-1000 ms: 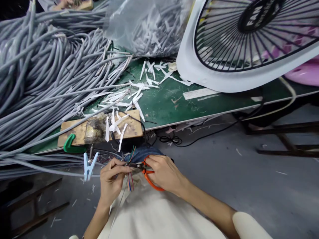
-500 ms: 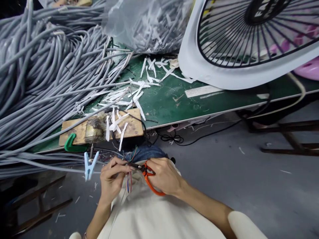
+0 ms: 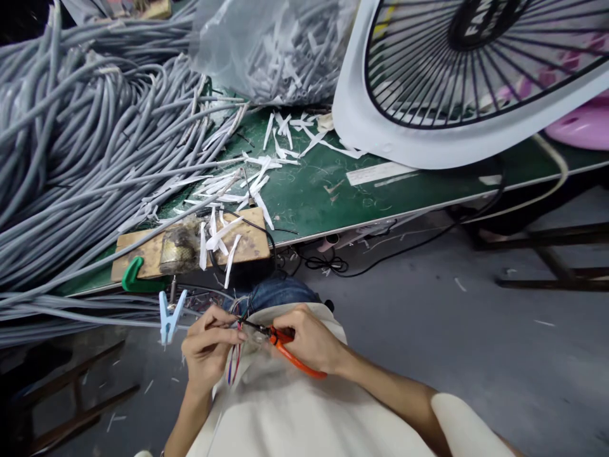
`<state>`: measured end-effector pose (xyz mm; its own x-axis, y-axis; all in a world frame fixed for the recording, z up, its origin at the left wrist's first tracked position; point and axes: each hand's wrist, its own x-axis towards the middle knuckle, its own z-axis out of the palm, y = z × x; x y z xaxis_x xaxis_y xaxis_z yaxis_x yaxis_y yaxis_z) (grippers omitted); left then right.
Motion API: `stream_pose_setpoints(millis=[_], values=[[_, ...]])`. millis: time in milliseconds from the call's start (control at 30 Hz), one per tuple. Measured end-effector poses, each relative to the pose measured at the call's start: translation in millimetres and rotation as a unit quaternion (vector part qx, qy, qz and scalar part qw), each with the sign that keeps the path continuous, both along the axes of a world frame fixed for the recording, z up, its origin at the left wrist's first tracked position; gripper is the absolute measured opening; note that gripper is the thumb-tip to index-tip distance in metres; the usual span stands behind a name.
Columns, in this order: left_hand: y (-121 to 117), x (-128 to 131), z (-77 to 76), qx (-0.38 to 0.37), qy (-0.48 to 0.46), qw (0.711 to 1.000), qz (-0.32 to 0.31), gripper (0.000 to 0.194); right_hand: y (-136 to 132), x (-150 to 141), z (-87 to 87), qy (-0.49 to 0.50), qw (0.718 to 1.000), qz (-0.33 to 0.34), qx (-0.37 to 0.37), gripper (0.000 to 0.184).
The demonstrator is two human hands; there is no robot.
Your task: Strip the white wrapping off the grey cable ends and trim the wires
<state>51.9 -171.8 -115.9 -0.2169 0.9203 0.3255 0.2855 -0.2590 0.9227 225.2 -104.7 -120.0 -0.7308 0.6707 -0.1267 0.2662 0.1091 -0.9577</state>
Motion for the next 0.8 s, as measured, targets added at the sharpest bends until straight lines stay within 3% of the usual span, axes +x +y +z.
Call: stream_pose_setpoints(millis=[100, 167, 233, 300, 400, 500, 667, 800], values=[[-0.3, -0.1, 1.3, 0.018, 0.002, 1.0, -0.006, 0.019, 1.2, 0.1, -0.8, 0.058, 0.992, 0.038, -0.106, 0.044], [-0.4, -0.1, 1.9, 0.024, 0.004, 1.0, -0.006, 0.019, 0.6, -0.2, -2.2, 0.08, 0.987, 0.054, -0.131, 0.044], [-0.9, -0.2, 2.0, 0.023, 0.003, 1.0, -0.006, 0.019, 0.0, -0.8, -2.3, 0.062, 0.994, 0.039, -0.083, 0.042], [-1.9, -0.6, 1.7, 0.014, 0.001, 1.0, -0.007, 0.02, 0.3, -1.0, -1.0, 0.02, 1.0, 0.001, 0.016, 0.033], [-3.8, -1.6, 1.2, -0.003, 0.006, 1.0, -0.012, 0.021, 2.5, 0.4, 1.3, -0.031, 0.987, -0.023, 0.156, 0.016], [-5.0, -2.3, 1.6, -0.015, 0.021, 0.999, -0.023, 0.022, 5.2, 3.1, 1.5, -0.06, 0.968, -0.003, 0.246, 0.016], [-2.5, -1.1, 3.3, -0.032, 0.058, 0.998, -0.018, 0.024, 5.2, 4.6, -3.4, -0.074, 0.948, 0.005, 0.31, 0.018], [-1.5, -0.2, 2.0, -0.035, 0.048, 0.998, -0.003, 0.027, 0.5, 2.9, -9.9, -0.054, 0.951, -0.005, 0.303, 0.02]])
